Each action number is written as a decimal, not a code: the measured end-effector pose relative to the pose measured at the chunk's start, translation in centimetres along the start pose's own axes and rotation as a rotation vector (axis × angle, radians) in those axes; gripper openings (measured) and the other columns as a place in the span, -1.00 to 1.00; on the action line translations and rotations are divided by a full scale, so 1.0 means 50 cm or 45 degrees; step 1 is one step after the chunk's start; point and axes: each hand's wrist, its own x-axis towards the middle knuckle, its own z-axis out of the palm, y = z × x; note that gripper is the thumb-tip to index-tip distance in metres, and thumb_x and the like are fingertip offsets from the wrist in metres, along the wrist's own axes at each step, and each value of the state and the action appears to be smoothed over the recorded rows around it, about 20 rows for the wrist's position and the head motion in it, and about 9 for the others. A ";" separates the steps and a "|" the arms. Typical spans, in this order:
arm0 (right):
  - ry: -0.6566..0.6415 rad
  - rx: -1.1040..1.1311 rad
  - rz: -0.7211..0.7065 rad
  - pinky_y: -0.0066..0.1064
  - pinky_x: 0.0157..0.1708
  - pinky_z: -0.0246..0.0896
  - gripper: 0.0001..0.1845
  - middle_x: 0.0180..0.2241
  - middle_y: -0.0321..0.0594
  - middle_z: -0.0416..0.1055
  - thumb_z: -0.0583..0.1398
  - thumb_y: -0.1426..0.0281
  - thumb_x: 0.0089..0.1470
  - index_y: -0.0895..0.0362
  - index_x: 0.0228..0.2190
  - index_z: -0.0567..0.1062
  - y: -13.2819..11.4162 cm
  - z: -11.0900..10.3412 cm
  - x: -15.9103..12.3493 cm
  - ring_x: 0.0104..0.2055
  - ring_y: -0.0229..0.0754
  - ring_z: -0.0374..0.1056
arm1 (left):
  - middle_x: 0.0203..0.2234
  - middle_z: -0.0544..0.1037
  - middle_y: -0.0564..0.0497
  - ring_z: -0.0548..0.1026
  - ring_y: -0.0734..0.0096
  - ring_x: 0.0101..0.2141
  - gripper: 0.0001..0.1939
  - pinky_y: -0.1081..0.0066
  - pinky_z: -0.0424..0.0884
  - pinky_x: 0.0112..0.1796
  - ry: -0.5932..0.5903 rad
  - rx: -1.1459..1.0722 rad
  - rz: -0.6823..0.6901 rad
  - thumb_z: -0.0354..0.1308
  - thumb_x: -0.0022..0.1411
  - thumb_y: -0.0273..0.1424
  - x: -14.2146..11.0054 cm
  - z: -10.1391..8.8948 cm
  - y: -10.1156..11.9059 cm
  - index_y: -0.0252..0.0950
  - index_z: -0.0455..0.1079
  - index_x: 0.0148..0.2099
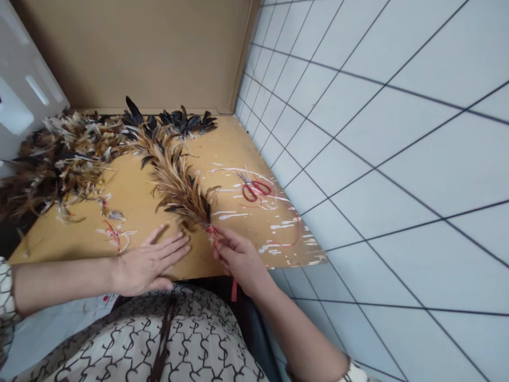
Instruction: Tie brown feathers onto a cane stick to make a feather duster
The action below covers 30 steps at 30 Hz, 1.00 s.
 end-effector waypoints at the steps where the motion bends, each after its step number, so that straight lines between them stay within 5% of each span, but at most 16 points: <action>1: -0.006 -0.003 -0.009 -0.57 -0.66 -0.19 -0.43 -0.58 -0.35 0.23 0.26 0.30 -0.20 0.12 -0.06 0.45 0.000 0.000 0.002 -0.61 -0.42 0.00 | 0.27 0.06 -0.20 -0.07 0.17 0.28 -0.27 0.00 -0.25 0.21 -0.027 -0.027 0.012 -0.31 0.25 -0.01 0.001 0.010 0.003 -0.31 -0.18 0.34; 6: -0.060 -0.043 -0.019 -0.57 -0.66 -0.24 -0.42 -0.60 -0.38 0.19 0.25 0.28 -0.17 0.14 -0.04 0.43 -0.003 -0.002 0.009 -0.62 -0.43 -0.03 | 0.28 0.01 -0.17 -0.05 0.21 0.27 -0.34 0.02 -0.25 0.21 -0.075 0.043 -0.225 -0.38 0.30 -0.08 -0.036 -0.007 -0.089 -0.29 -0.20 0.34; 11: -0.104 -0.047 -0.022 -0.55 -0.68 -0.32 -0.41 -0.63 -0.42 0.16 0.23 0.27 -0.15 0.18 -0.02 0.40 -0.016 -0.002 0.019 -0.68 -0.46 -0.12 | 0.26 0.07 -0.14 0.00 0.18 0.26 -0.40 -0.04 -0.27 0.19 -0.049 0.207 -0.606 -0.38 0.32 -0.15 -0.123 -0.047 -0.211 -0.25 -0.05 0.32; 15: -0.126 -0.030 -0.020 -0.54 -0.69 -0.35 -0.39 -0.63 -0.43 0.19 0.23 0.27 -0.15 0.18 -0.01 0.38 -0.031 -0.002 0.027 -0.70 -0.48 -0.15 | 0.23 0.14 -0.19 0.06 0.15 0.24 -0.42 -0.06 -0.24 0.18 -0.072 0.288 -0.774 -0.35 0.31 -0.21 -0.189 -0.063 -0.266 -0.31 0.07 0.28; 20: -0.088 -0.083 -0.105 -0.52 -0.69 -0.33 -0.40 -0.63 -0.42 0.20 0.23 0.26 -0.16 0.19 -0.03 0.39 -0.038 -0.009 0.037 -0.69 -0.47 -0.14 | 0.16 0.28 -0.21 0.15 0.04 0.20 -0.45 -0.12 -0.12 0.15 0.065 0.315 -0.923 -0.31 0.29 -0.22 -0.236 -0.078 -0.264 -0.24 0.23 0.21; 30: -0.080 -0.307 -0.106 -0.50 -0.65 -0.20 -0.43 -0.61 -0.38 0.17 0.18 0.29 -0.12 0.17 -0.01 0.40 -0.009 -0.053 0.025 -0.62 -0.39 -0.04 | 0.17 0.26 -0.25 0.11 -0.05 0.21 -0.39 -0.23 -0.05 0.10 0.237 0.278 -1.077 -0.40 0.30 -0.22 -0.242 -0.100 -0.216 -0.35 0.06 0.28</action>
